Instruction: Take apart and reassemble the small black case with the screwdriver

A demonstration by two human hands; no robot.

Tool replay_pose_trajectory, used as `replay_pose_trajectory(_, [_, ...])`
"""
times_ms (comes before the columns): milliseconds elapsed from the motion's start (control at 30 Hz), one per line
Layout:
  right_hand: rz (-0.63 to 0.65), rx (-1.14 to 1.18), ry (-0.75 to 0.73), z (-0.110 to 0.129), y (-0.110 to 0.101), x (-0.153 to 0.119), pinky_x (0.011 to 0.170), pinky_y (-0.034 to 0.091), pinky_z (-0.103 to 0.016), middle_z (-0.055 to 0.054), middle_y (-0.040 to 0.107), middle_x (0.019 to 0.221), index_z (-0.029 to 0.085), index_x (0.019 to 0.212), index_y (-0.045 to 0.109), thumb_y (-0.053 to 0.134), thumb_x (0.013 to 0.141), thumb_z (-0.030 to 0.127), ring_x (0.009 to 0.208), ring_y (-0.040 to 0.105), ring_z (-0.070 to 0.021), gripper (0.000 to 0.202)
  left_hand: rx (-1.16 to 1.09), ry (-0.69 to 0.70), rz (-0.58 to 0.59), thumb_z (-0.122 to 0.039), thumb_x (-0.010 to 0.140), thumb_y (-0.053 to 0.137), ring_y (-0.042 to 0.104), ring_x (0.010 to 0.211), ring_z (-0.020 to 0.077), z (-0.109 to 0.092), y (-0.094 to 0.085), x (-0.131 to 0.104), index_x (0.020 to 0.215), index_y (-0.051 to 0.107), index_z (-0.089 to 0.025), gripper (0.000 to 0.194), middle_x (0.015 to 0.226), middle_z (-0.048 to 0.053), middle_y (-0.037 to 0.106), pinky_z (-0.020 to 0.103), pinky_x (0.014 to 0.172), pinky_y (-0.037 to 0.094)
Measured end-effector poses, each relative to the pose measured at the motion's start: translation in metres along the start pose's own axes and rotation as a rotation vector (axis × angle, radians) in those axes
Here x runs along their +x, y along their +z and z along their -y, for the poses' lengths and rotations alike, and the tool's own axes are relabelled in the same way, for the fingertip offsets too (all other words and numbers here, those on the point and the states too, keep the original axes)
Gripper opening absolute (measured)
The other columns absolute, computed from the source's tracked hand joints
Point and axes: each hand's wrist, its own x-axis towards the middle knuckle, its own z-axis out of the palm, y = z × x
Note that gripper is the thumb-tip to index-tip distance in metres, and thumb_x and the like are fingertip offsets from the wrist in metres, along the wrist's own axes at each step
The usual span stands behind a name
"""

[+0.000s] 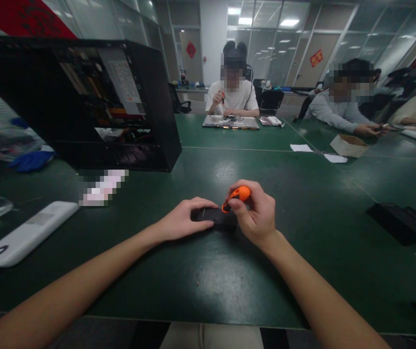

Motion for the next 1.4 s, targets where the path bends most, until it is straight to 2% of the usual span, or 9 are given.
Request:
replay_pose_trajectory(533, [0.011,-0.046,-0.021,0.004,0.001,0.001,0.065,0.062,-0.030,0.000,0.071,0.085,0.023,0.116,0.063,0.063,0.102,0.037,0.071,0.073,-0.0160,0.019,-0.020,-0.023,-0.034,-0.026,0.082,0.081,0.070,0.106,0.0266,-0.001,0.004,0.000,0.119,0.077,-0.021,0.037,0.116,0.006,0.078,0.041,0.099,0.051])
replay_pose_trajectory(733, [0.085,-0.132,-0.001,0.013,0.001,0.008,0.067,0.060,-0.031,-0.001,0.070,0.087,0.024,0.113,0.063,0.062,0.102,0.034,0.073,0.071,-0.0163,0.015,-0.012,-0.017,-0.037,-0.026,0.083,0.081,0.070,0.105,0.0264,-0.002,0.005,0.000,0.120,0.077,-0.022,0.037,0.115,0.006,0.078,0.040,0.097,0.051])
replay_pose_trajectory(867, [0.223,-0.373,-0.056,0.028,-0.007,0.034,0.075,0.056,-0.032,-0.004,0.071,0.095,0.023,0.109,0.067,0.067,0.099,0.034,0.084,0.068,-0.0182,0.015,-0.020,0.008,-0.034,-0.026,0.084,0.080,0.070,0.106,0.0267,-0.001,0.003,0.000,0.120,0.077,-0.021,0.036,0.115,0.006,0.078,0.041,0.098,0.051])
replay_pose_trajectory(1000, [0.513,-0.448,-0.074,0.045,-0.011,0.070,0.073,0.053,-0.032,-0.007,0.073,0.103,0.021,0.122,0.065,0.062,0.099,0.027,0.083,0.068,-0.0184,0.024,-0.070,0.034,0.006,-0.025,0.085,0.079,0.071,0.109,0.0273,0.003,0.000,0.000,0.120,0.076,-0.020,0.036,0.118,0.007,0.078,0.041,0.100,0.051])
replay_pose_trajectory(1100, [0.763,-0.448,-0.082,0.060,-0.008,0.091,0.071,0.048,-0.030,-0.005,0.071,0.095,0.019,0.101,0.068,0.060,0.091,0.015,0.080,0.064,-0.0172,0.013,-0.129,0.042,0.046,-0.020,0.085,0.077,0.071,0.111,0.0277,0.006,-0.002,0.001,0.122,0.075,-0.019,0.037,0.120,0.007,0.078,0.041,0.102,0.052])
replay_pose_trajectory(1167, [0.876,-0.446,-0.073,0.069,-0.003,0.098,0.070,0.045,-0.030,-0.003,0.069,0.089,0.019,0.090,0.067,0.061,0.084,0.010,0.079,0.062,-0.0168,0.012,-0.144,0.045,0.037,-0.018,0.084,0.077,0.071,0.113,0.0287,0.007,-0.002,0.001,0.122,0.075,-0.019,0.038,0.122,0.008,0.077,0.043,0.104,0.051])
replay_pose_trajectory(1267, [0.905,-0.481,-0.097,0.075,0.005,0.099,0.066,0.041,-0.030,-0.002,0.069,0.085,0.019,0.088,0.068,0.065,0.088,0.018,0.076,0.061,-0.0170,0.004,-0.161,0.045,0.019,-0.018,0.084,0.077,0.071,0.113,0.0298,0.007,-0.001,0.001,0.117,0.075,-0.018,0.033,0.121,0.008,0.077,0.044,0.104,0.052])
replay_pose_trajectory(1333, [0.873,-0.552,-0.126,0.074,0.009,0.097,0.063,0.038,-0.031,-0.003,0.069,0.084,0.019,0.091,0.070,0.066,0.095,0.029,0.072,0.061,-0.0175,0.011,-0.162,0.039,0.015,-0.019,0.084,0.078,0.071,0.112,0.0300,0.007,0.001,0.001,0.116,0.075,-0.018,0.032,0.120,0.009,0.077,0.044,0.103,0.054])
replay_pose_trajectory(1400, [0.839,-0.613,-0.140,0.073,0.009,0.094,0.062,0.038,-0.032,-0.004,0.070,0.085,0.019,0.097,0.071,0.065,0.096,0.029,0.072,0.062,-0.0187,0.011,-0.143,0.038,0.011,-0.020,0.085,0.078,0.071,0.112,0.0300,0.009,0.002,0.001,0.118,0.075,-0.019,0.033,0.122,0.009,0.077,0.046,0.104,0.053])
